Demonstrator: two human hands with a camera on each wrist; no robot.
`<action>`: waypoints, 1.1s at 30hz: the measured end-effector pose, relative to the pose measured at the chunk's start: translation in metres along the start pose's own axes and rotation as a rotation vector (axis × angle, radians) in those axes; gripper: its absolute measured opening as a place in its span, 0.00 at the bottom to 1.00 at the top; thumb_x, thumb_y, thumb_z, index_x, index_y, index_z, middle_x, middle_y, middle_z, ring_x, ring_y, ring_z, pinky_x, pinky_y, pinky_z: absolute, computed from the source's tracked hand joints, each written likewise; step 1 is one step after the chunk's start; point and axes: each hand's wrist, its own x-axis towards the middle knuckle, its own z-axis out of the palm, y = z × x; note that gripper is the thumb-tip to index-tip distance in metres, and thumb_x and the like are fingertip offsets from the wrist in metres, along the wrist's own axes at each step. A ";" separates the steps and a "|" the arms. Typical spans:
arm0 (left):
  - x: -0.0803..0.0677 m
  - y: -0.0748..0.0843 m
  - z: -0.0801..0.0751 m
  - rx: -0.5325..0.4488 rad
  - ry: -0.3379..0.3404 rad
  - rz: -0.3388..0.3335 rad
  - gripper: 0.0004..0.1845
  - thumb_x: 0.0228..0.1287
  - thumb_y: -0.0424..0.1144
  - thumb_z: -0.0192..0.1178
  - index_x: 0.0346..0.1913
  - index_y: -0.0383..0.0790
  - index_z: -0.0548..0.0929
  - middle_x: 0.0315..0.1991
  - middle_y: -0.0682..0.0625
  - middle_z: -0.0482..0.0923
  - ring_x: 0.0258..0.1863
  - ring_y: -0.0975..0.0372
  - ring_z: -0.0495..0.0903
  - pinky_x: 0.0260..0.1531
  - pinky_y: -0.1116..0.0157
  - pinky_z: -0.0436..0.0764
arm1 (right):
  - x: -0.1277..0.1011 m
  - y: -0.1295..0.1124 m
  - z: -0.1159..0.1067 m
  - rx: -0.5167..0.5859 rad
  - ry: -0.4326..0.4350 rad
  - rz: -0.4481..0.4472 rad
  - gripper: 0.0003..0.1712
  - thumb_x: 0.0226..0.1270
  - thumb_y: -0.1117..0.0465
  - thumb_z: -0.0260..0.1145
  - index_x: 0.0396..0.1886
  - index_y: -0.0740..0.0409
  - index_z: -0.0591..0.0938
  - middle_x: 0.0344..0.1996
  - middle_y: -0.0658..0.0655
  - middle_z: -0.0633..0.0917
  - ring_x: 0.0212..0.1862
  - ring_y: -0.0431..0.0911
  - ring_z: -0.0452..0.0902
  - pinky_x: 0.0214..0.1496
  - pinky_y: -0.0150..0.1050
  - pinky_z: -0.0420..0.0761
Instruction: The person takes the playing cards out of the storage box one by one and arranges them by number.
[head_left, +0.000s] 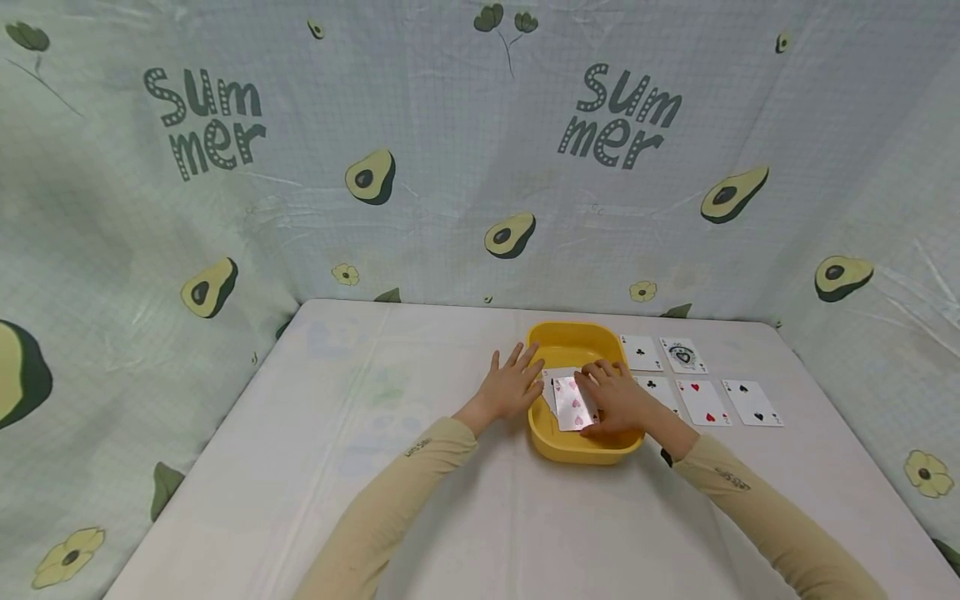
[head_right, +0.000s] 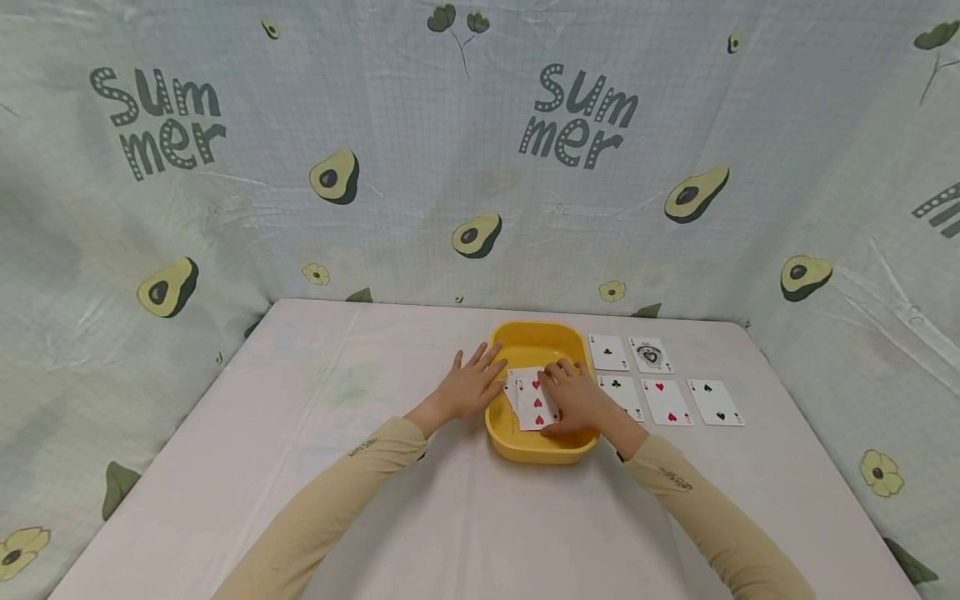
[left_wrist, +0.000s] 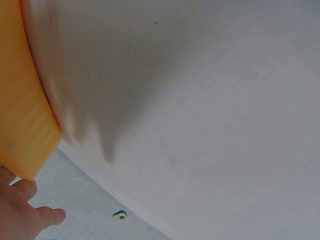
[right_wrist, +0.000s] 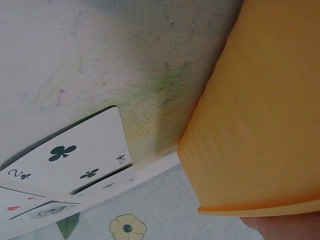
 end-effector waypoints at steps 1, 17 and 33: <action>0.000 0.000 0.000 0.001 0.002 0.002 0.25 0.69 0.49 0.34 0.66 0.45 0.60 0.71 0.50 0.44 0.70 0.52 0.45 0.62 0.42 0.50 | -0.001 0.000 -0.001 0.007 0.002 0.007 0.51 0.37 0.32 0.67 0.59 0.58 0.68 0.53 0.57 0.69 0.58 0.54 0.58 0.59 0.57 0.58; 0.000 0.001 0.000 -0.009 -0.006 -0.001 0.25 0.70 0.48 0.33 0.67 0.45 0.60 0.71 0.50 0.43 0.70 0.52 0.45 0.62 0.42 0.49 | -0.012 -0.006 -0.020 0.016 0.044 0.070 0.54 0.34 0.34 0.70 0.62 0.53 0.66 0.51 0.59 0.69 0.58 0.58 0.56 0.59 0.60 0.55; 0.000 0.000 0.000 -0.010 -0.004 0.002 0.25 0.70 0.48 0.33 0.67 0.45 0.59 0.72 0.50 0.43 0.71 0.52 0.44 0.63 0.42 0.49 | -0.036 -0.004 -0.034 -0.038 0.083 0.166 0.49 0.42 0.36 0.66 0.64 0.51 0.64 0.59 0.58 0.70 0.59 0.58 0.56 0.59 0.61 0.53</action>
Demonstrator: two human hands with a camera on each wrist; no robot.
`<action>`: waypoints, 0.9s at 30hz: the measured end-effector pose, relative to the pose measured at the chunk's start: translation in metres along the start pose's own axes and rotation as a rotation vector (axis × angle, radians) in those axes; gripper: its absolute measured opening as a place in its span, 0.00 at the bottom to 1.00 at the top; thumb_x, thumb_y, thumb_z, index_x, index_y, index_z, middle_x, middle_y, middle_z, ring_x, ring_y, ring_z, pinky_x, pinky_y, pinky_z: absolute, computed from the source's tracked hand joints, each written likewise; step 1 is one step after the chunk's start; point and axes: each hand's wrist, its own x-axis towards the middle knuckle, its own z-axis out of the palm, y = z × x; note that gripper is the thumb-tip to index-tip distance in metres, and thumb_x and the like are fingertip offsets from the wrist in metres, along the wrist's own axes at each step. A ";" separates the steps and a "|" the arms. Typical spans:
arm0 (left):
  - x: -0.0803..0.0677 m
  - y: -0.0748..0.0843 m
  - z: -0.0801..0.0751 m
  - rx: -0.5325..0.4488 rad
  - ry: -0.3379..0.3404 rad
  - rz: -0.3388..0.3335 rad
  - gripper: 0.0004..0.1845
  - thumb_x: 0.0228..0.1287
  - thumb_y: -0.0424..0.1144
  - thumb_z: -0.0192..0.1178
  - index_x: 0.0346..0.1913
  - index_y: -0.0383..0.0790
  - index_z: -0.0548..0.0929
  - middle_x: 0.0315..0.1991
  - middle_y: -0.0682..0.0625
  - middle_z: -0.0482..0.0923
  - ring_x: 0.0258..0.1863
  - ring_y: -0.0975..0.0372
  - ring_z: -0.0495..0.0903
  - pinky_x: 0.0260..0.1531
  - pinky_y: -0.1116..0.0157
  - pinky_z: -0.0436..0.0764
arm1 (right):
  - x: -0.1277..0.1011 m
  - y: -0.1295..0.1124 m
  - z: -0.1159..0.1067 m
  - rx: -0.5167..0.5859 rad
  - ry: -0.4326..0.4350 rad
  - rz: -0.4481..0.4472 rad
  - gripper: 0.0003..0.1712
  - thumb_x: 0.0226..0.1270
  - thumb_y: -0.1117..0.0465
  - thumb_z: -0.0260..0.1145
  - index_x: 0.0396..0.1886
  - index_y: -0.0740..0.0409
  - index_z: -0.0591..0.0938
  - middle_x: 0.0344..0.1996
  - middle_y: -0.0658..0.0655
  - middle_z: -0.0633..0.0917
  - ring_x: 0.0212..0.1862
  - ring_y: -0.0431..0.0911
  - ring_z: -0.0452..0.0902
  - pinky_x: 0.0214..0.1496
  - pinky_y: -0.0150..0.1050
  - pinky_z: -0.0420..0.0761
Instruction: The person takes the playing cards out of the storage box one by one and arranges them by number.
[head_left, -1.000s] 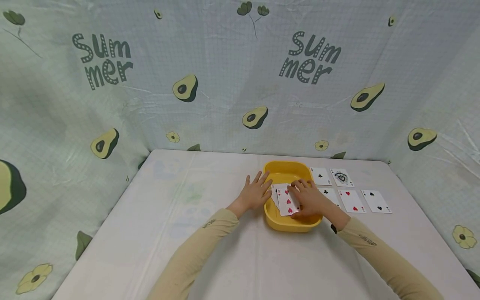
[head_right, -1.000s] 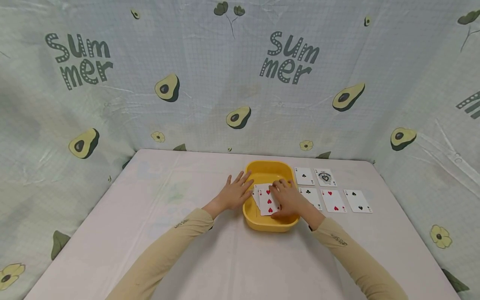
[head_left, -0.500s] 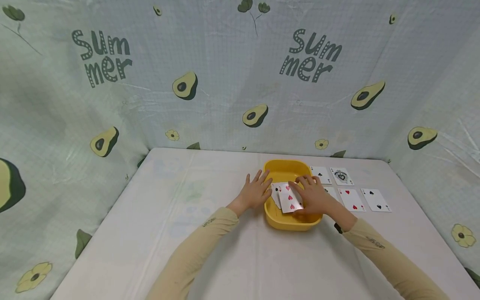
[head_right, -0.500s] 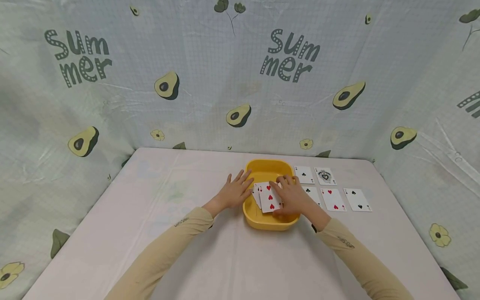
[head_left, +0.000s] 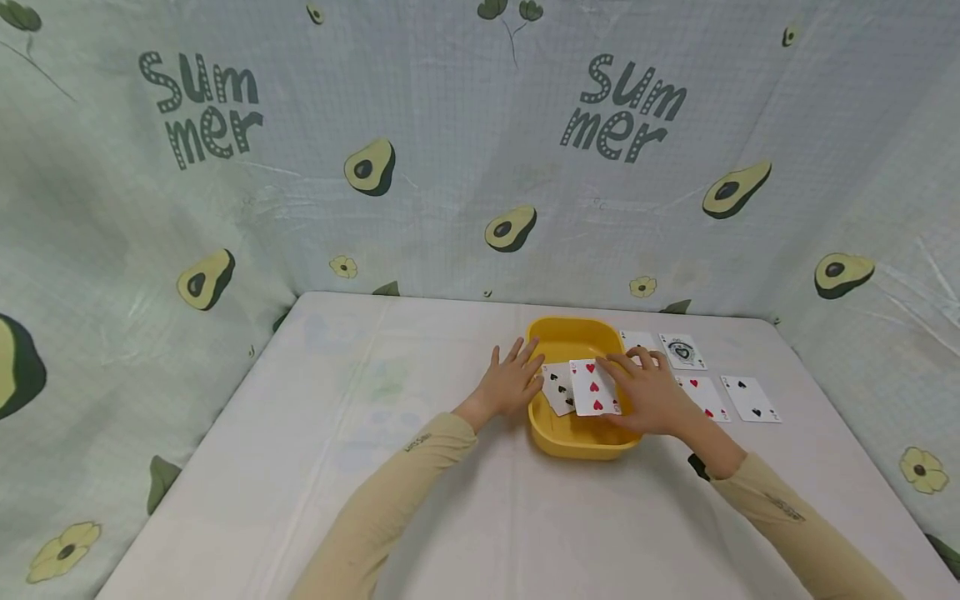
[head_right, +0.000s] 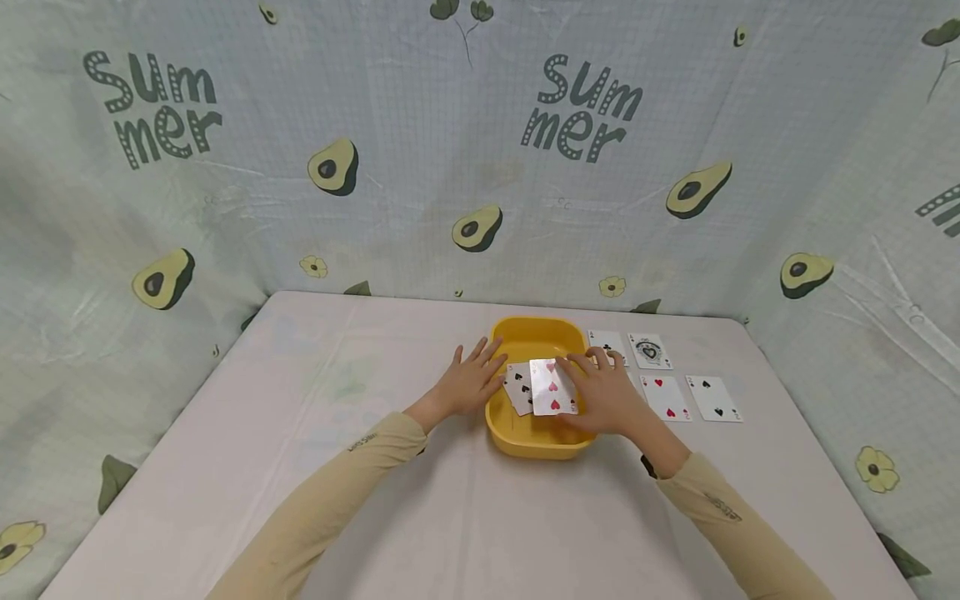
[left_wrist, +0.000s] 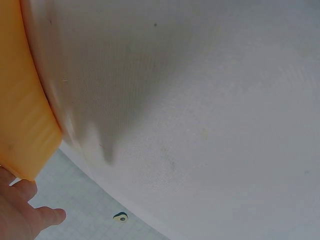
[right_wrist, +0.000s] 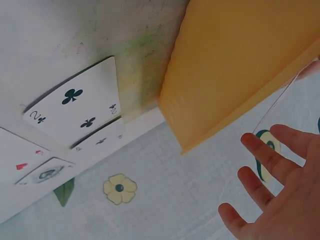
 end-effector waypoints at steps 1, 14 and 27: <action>0.000 0.000 0.000 0.000 0.001 0.000 0.25 0.70 0.48 0.33 0.67 0.45 0.59 0.72 0.50 0.43 0.71 0.52 0.44 0.63 0.42 0.49 | -0.002 0.001 -0.002 0.001 -0.001 0.004 0.49 0.42 0.36 0.66 0.64 0.51 0.64 0.59 0.58 0.70 0.59 0.58 0.56 0.59 0.61 0.53; 0.001 0.000 0.001 0.001 0.002 0.005 0.25 0.70 0.48 0.34 0.67 0.45 0.59 0.72 0.50 0.43 0.71 0.52 0.44 0.62 0.42 0.50 | -0.036 0.015 -0.008 -0.008 0.100 0.004 0.50 0.40 0.37 0.68 0.63 0.53 0.64 0.59 0.57 0.69 0.57 0.58 0.56 0.58 0.61 0.53; 0.002 0.000 0.001 -0.006 -0.008 -0.007 0.25 0.70 0.48 0.34 0.67 0.45 0.59 0.72 0.50 0.42 0.71 0.52 0.44 0.63 0.42 0.49 | -0.071 0.029 -0.004 -0.003 0.141 0.025 0.50 0.39 0.35 0.68 0.63 0.49 0.64 0.59 0.56 0.69 0.56 0.57 0.57 0.56 0.61 0.54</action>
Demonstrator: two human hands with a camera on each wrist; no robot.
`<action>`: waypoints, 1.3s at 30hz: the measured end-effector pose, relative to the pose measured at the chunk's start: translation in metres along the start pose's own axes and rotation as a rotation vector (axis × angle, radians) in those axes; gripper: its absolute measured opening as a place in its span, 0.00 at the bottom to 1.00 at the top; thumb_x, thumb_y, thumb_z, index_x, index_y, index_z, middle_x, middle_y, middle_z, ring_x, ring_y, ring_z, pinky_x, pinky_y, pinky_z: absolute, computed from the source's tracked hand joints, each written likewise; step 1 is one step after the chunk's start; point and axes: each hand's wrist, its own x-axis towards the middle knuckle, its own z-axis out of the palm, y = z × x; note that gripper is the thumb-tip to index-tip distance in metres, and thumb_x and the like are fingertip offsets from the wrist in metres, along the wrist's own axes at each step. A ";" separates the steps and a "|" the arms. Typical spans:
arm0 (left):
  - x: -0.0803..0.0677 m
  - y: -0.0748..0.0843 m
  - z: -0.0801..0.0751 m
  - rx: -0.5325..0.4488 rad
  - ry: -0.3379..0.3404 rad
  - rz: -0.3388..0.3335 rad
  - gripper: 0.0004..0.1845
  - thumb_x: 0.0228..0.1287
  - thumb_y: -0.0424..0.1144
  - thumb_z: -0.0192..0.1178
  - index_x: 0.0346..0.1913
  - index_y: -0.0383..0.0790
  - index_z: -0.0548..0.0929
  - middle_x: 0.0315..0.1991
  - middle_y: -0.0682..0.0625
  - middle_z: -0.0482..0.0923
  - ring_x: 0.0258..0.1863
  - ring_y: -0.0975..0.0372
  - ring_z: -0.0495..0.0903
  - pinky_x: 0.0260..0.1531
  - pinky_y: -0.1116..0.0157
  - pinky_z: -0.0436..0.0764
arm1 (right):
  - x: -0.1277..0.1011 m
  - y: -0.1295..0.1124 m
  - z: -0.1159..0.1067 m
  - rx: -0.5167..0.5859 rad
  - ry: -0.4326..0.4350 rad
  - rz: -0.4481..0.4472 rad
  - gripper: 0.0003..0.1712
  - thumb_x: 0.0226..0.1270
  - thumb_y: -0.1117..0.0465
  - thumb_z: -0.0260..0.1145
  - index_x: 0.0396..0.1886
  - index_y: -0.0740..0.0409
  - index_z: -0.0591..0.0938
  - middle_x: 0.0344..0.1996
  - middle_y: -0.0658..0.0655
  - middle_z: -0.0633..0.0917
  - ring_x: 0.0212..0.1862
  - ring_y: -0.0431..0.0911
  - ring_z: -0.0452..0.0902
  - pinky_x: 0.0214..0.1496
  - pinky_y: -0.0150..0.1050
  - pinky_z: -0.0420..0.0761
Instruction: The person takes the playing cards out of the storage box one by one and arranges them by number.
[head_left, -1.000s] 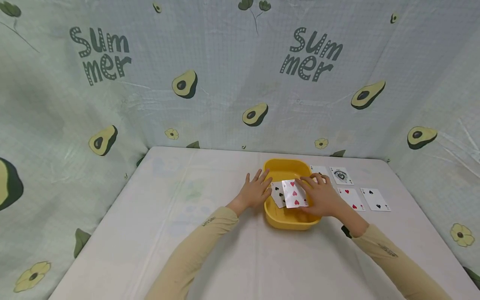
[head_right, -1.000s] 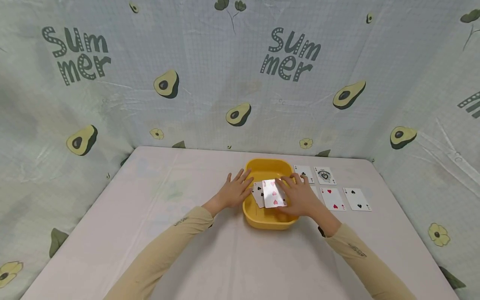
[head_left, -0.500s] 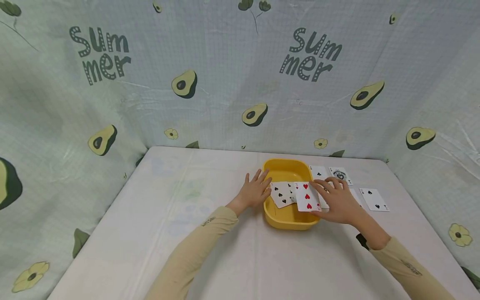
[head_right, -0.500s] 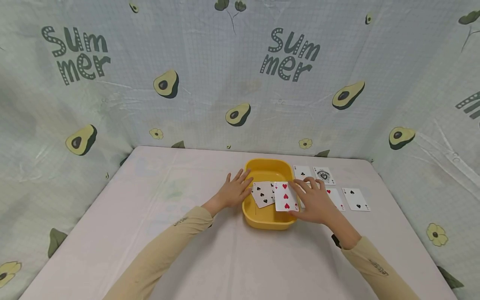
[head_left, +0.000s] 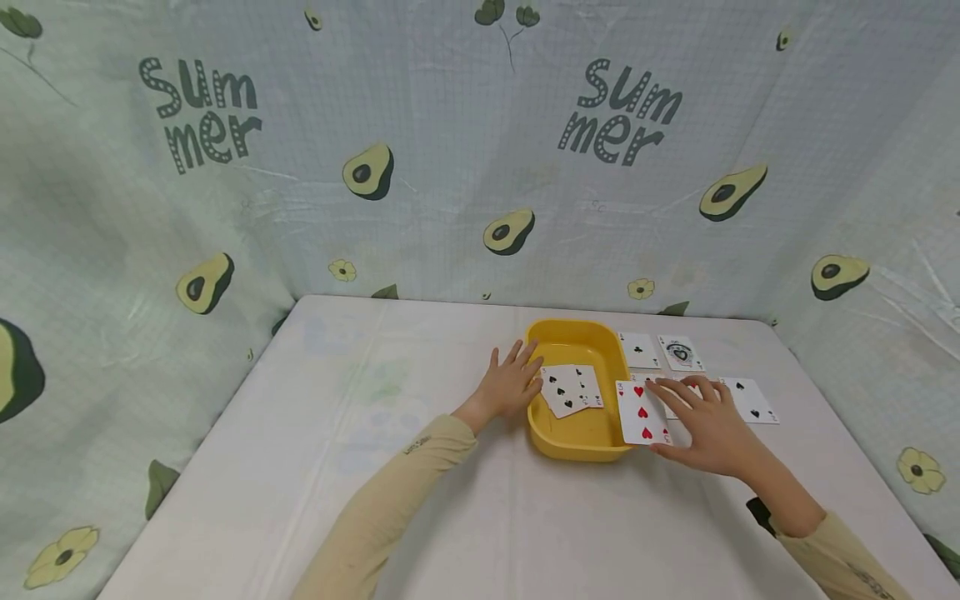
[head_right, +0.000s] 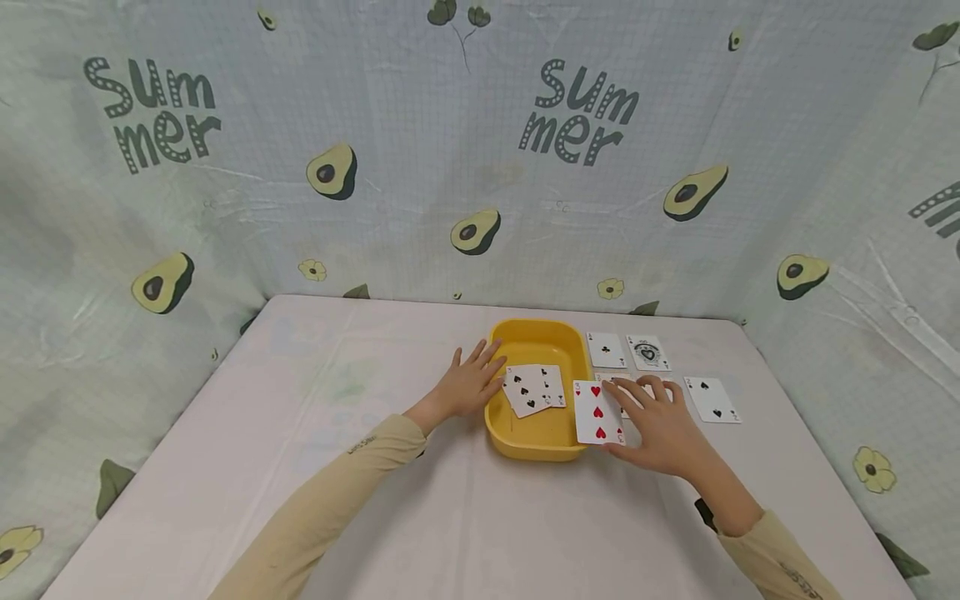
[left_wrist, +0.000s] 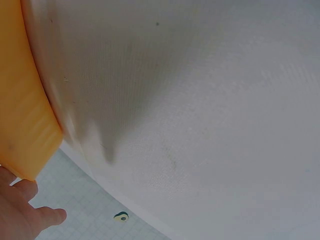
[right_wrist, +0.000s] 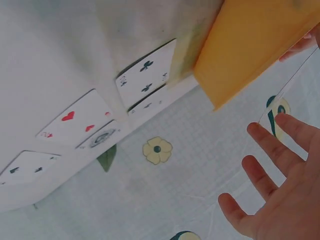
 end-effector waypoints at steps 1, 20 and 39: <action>0.000 0.000 0.000 0.000 -0.001 -0.002 0.25 0.70 0.48 0.34 0.67 0.45 0.59 0.72 0.50 0.42 0.71 0.52 0.44 0.63 0.43 0.48 | -0.002 0.001 0.000 0.000 -0.005 0.007 0.49 0.39 0.36 0.68 0.63 0.48 0.64 0.59 0.57 0.69 0.57 0.57 0.57 0.56 0.62 0.54; -0.001 0.001 0.000 0.001 0.008 0.008 0.25 0.70 0.48 0.33 0.67 0.45 0.60 0.72 0.50 0.43 0.71 0.52 0.44 0.63 0.42 0.49 | -0.045 0.021 0.018 0.008 -0.002 0.008 0.47 0.39 0.37 0.69 0.61 0.48 0.67 0.56 0.54 0.71 0.51 0.51 0.61 0.47 0.54 0.59; 0.000 0.000 0.001 0.009 0.006 0.003 0.25 0.69 0.48 0.34 0.67 0.45 0.59 0.72 0.50 0.43 0.71 0.52 0.44 0.62 0.42 0.50 | -0.057 0.036 0.040 0.016 -0.115 0.012 0.47 0.41 0.30 0.63 0.60 0.48 0.68 0.56 0.54 0.73 0.50 0.49 0.61 0.49 0.53 0.58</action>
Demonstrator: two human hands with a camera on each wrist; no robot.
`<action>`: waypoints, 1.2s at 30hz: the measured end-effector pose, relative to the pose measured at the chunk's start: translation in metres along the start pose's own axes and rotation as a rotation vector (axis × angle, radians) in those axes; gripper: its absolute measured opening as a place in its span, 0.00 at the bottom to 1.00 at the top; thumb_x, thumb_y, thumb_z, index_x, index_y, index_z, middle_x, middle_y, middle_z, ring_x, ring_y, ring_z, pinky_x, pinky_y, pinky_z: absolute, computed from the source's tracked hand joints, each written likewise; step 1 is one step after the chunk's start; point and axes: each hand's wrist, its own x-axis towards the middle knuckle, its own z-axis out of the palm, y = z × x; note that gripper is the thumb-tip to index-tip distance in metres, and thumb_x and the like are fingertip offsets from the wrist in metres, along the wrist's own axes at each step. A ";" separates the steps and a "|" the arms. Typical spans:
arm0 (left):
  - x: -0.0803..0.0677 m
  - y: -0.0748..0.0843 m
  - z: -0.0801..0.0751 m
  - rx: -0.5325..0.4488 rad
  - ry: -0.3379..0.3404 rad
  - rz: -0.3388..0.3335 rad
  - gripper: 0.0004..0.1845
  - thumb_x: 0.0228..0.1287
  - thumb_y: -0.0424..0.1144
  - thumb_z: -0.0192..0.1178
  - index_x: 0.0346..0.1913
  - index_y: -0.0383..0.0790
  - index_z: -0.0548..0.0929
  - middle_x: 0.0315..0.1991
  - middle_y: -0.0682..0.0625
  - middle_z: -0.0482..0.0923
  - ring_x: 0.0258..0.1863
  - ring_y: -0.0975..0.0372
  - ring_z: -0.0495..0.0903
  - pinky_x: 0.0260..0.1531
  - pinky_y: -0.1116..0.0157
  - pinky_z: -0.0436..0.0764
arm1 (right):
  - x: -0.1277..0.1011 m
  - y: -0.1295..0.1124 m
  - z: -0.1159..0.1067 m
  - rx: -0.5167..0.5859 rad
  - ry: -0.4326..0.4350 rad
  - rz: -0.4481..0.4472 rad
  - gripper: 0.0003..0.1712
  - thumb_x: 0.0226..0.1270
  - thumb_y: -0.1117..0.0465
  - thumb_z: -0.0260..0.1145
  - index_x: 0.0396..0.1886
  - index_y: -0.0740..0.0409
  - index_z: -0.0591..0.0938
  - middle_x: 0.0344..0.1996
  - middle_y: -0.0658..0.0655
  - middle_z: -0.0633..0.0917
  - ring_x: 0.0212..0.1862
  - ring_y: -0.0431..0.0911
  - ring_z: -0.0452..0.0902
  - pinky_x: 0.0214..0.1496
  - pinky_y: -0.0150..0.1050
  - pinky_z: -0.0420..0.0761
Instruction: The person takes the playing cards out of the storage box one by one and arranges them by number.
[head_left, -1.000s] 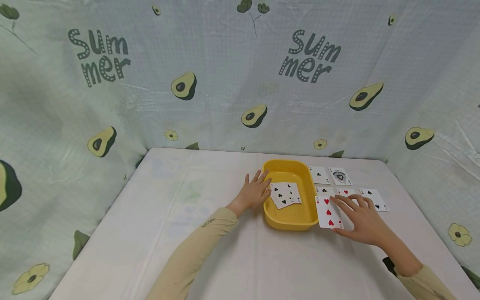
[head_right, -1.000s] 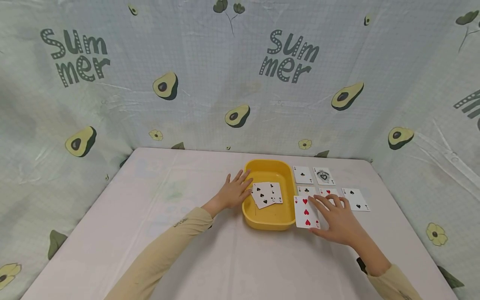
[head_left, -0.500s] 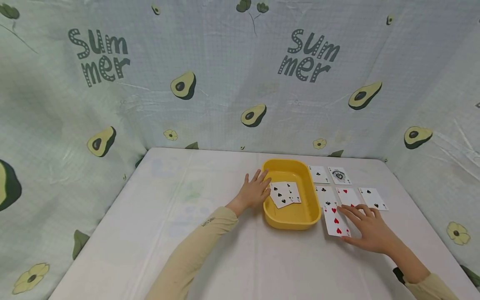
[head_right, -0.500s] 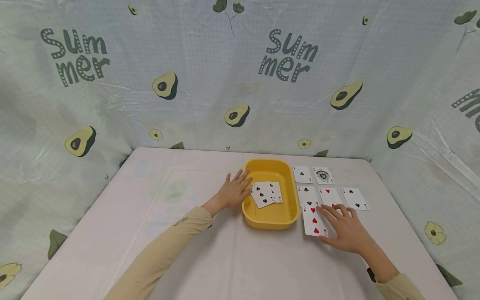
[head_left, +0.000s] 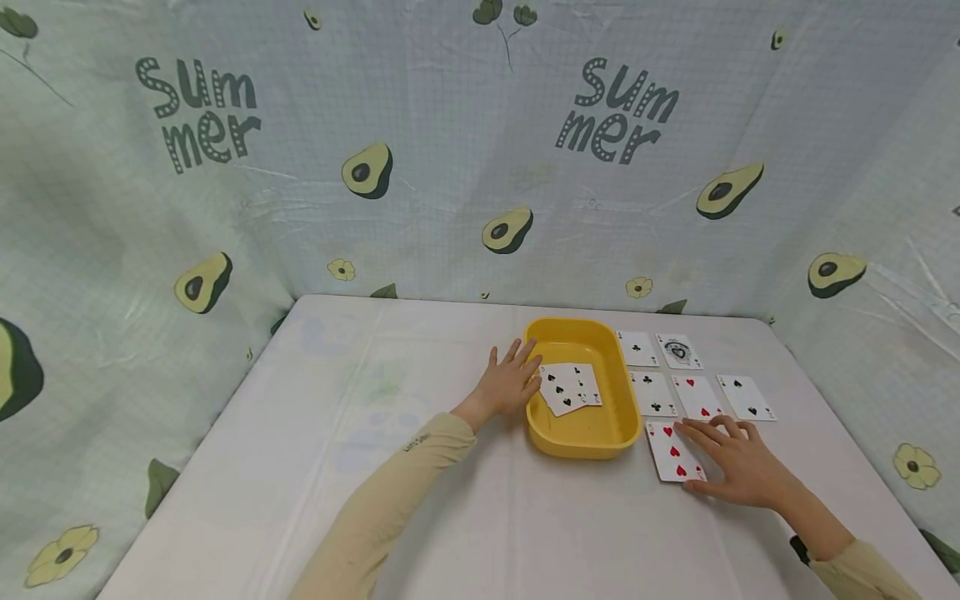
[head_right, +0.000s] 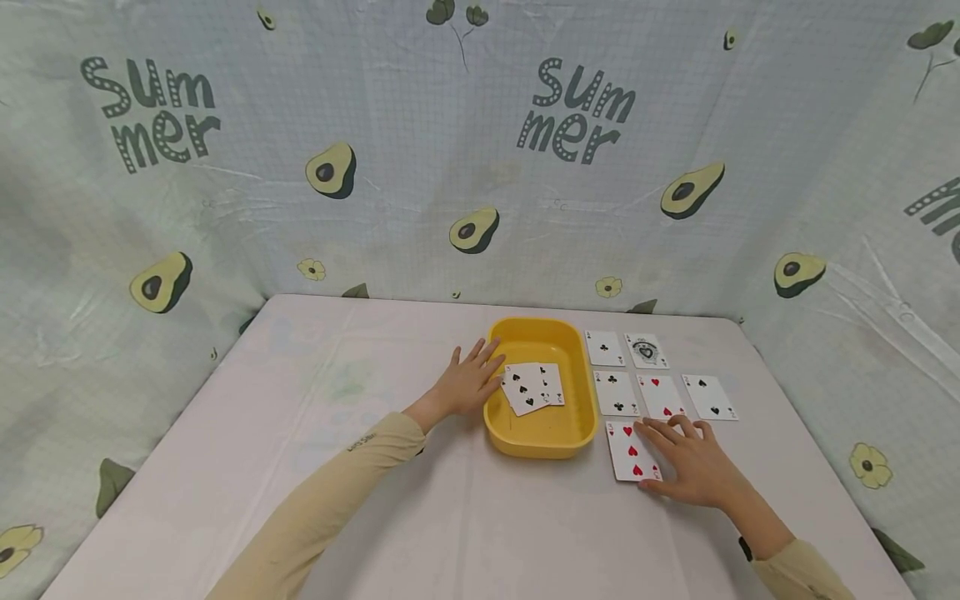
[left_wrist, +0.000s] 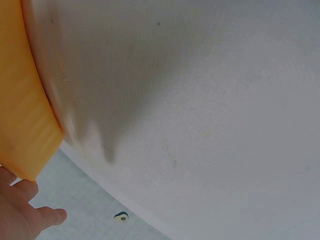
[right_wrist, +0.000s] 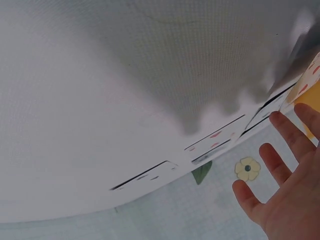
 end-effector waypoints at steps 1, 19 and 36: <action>0.000 0.000 0.000 0.001 -0.002 -0.001 0.25 0.70 0.48 0.34 0.67 0.45 0.59 0.72 0.51 0.42 0.71 0.52 0.44 0.62 0.42 0.50 | 0.000 0.000 0.001 -0.001 -0.004 0.000 0.47 0.41 0.30 0.63 0.60 0.49 0.69 0.56 0.53 0.73 0.50 0.49 0.61 0.49 0.53 0.58; 0.000 -0.001 0.000 0.002 -0.002 -0.001 0.25 0.70 0.48 0.34 0.67 0.45 0.59 0.72 0.50 0.43 0.70 0.52 0.45 0.62 0.42 0.50 | 0.001 -0.002 0.000 0.010 -0.029 -0.005 0.47 0.40 0.32 0.65 0.60 0.50 0.69 0.57 0.53 0.73 0.49 0.49 0.63 0.50 0.54 0.57; 0.000 -0.001 -0.001 -0.011 -0.011 -0.008 0.25 0.70 0.48 0.33 0.67 0.45 0.59 0.72 0.51 0.42 0.71 0.53 0.43 0.63 0.42 0.49 | 0.001 -0.002 -0.002 0.007 -0.023 -0.007 0.46 0.40 0.32 0.65 0.59 0.49 0.69 0.57 0.53 0.73 0.49 0.49 0.63 0.50 0.54 0.58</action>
